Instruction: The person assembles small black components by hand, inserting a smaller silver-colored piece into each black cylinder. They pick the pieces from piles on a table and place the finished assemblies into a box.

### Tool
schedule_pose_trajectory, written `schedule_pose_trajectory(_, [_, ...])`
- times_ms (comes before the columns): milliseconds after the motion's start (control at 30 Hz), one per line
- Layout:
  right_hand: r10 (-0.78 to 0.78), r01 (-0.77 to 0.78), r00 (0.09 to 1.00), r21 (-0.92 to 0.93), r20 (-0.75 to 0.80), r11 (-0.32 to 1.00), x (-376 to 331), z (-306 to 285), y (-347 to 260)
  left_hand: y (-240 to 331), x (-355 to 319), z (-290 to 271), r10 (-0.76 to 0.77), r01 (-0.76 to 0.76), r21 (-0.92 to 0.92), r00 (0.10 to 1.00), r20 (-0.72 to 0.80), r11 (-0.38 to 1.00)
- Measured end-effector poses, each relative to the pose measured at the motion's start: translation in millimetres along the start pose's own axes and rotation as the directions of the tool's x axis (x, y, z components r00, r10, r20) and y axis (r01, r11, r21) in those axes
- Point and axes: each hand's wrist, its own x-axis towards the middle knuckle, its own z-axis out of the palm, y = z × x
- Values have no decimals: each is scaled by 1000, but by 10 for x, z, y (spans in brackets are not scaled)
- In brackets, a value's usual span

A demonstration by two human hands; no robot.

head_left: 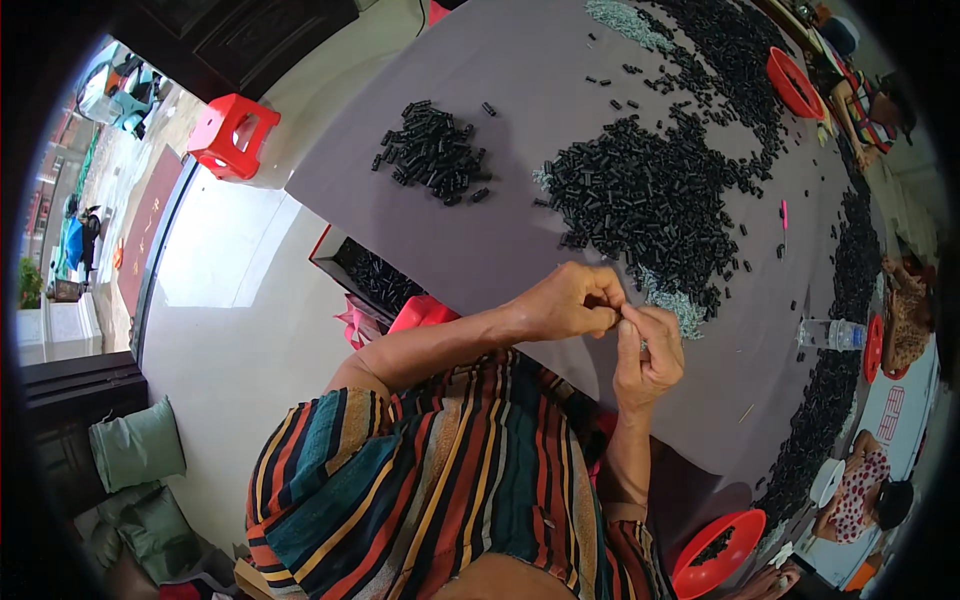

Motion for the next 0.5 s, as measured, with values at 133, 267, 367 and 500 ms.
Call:
schedule_pose_trajectory(133, [179, -191, 981, 230, 70, 954, -61, -142, 126, 151, -84, 28, 8, -28, 175, 994, 111, 984])
schedule_pose_trajectory(267, [481, -468, 876, 301, 34, 831, -27, -94, 307, 265, -268, 212, 56, -84, 68, 938, 341, 994])
schedule_pose_trajectory(367, [334, -335, 928, -27, 166, 942, 20, 90, 369, 315, -355, 297, 82, -84, -16, 877, 473, 996])
schedule_pose_trajectory(500, [87, -24, 942, -193, 325, 981, 102, 376, 276, 355, -391, 354, 38, -49, 5, 823, 566, 999])
